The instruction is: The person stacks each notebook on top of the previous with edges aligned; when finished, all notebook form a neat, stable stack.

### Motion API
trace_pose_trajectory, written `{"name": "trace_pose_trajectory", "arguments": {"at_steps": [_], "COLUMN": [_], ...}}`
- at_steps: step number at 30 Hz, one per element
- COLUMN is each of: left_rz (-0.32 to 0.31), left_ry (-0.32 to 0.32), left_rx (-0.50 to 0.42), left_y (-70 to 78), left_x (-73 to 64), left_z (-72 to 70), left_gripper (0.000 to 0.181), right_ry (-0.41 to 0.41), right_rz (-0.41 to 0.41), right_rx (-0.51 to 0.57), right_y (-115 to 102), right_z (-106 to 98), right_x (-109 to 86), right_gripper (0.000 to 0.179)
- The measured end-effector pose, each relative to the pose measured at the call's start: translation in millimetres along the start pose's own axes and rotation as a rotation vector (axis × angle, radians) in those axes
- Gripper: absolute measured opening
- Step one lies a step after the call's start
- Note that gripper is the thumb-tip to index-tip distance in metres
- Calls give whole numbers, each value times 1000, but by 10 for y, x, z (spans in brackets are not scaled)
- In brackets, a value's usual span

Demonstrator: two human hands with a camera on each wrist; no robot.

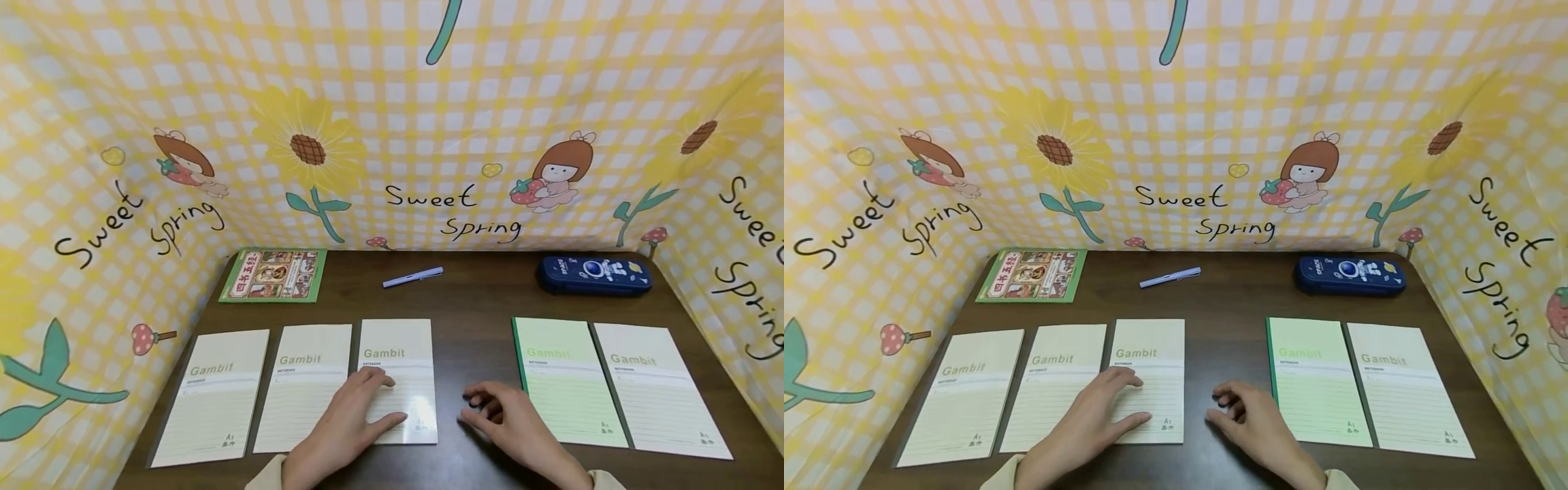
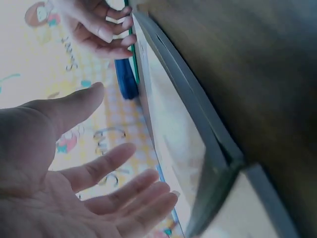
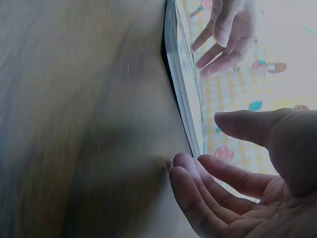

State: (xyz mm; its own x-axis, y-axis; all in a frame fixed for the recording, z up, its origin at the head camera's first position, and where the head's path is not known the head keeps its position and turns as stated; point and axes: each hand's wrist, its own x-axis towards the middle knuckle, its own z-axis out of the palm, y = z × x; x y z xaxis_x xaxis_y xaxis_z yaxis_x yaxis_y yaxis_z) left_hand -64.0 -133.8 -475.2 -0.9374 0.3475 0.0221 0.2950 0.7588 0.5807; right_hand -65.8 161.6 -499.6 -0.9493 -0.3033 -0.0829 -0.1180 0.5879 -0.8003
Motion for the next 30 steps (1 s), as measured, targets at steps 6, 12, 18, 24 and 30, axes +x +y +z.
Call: {"name": "trace_pose_trajectory", "arguments": {"at_steps": [6, 12, 18, 24, 30], "left_rz": [111, 179, 295, 411, 461], "left_ry": [-68, -138, -214, -316, -390], "left_rx": [47, 115, 156, 195, 294], "left_y": [103, 240, 397, 554, 723], "left_x": [153, 371, 536, 674, 712], "left_z": [123, 201, 299, 419, 580], "left_gripper": [46, 53, 62, 68, 72], "right_ry": [69, 174, 260, 335, 335], "right_rz": [30, 71, 127, 184, 226], "right_rx": [-21, -69, -133, -241, -293], "right_y": [126, 240, 359, 480, 591], "right_z": [-178, -420, -619, -733, -805], "right_x": [-75, -153, -279, -403, -535], "right_gripper": [26, 24, 26, 25, 31]}}
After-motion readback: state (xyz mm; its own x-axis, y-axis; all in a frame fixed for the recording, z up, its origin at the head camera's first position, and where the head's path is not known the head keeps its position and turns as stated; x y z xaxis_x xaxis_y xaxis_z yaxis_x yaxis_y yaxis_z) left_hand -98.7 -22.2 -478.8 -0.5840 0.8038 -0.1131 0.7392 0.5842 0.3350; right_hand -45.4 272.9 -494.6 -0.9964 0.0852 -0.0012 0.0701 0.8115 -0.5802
